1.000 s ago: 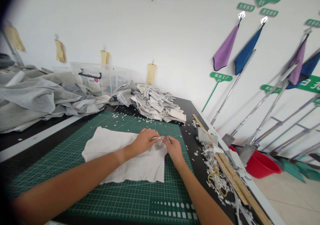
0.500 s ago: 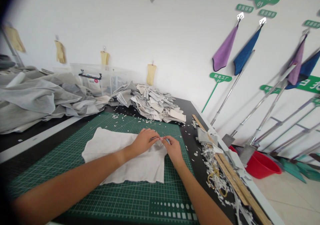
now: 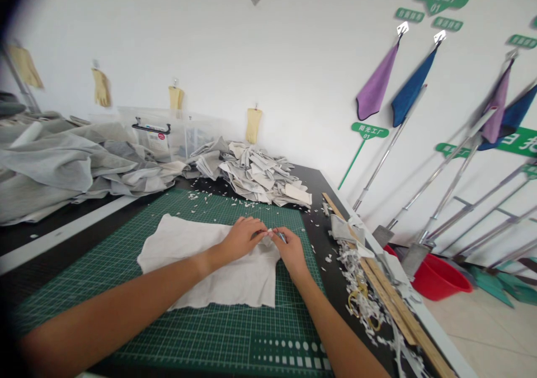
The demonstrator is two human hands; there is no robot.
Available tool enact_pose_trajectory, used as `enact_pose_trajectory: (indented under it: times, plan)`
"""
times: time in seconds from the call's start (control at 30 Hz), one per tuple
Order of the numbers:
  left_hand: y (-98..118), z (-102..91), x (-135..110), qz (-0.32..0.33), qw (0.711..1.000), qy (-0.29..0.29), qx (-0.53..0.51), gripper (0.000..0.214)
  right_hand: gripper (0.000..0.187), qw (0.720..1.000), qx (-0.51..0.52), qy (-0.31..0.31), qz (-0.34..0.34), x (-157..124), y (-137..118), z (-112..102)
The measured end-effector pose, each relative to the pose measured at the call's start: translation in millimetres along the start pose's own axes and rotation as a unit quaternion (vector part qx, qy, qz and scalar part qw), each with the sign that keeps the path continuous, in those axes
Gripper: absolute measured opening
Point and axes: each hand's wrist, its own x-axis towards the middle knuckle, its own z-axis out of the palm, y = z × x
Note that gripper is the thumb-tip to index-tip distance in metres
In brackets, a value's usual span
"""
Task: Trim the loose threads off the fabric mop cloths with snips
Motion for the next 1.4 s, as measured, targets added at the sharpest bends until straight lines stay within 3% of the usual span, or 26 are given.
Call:
enact_pose_trajectory:
  times: [0.17,0.47,0.87,1.13,1.4]
  plan:
    - [3.7,-2.9,-1.1,0.02,0.999,0.023,0.03,0.022,0.048,1.0,-0.014,-0.009,0.013,0.0,-0.2,0.2]
    - [6.6,-3.7,-0.4,0.034,0.997,0.038,0.058,0.024,0.039,1.0,-0.015,0.009,-0.022,1.1,2.1,1.1]
    - [0.6,-0.1,0.2,0.015,0.999,0.028,-0.008,0.02,0.029,0.998,-0.041,0.007,-0.056,-0.7,-2.1,0.3]
    - [8.0,-5.4,-0.6,0.026,0.999,0.035,0.014,0.019,0.036,0.996,-0.067,0.005,-0.05,0.5,1.4,-0.7]
    - [-0.6,2.2,2.6,-0.023,0.998,0.013,-0.062,0.021,0.037,0.997,-0.058,0.017,-0.058,-2.2,-3.6,-2.0]
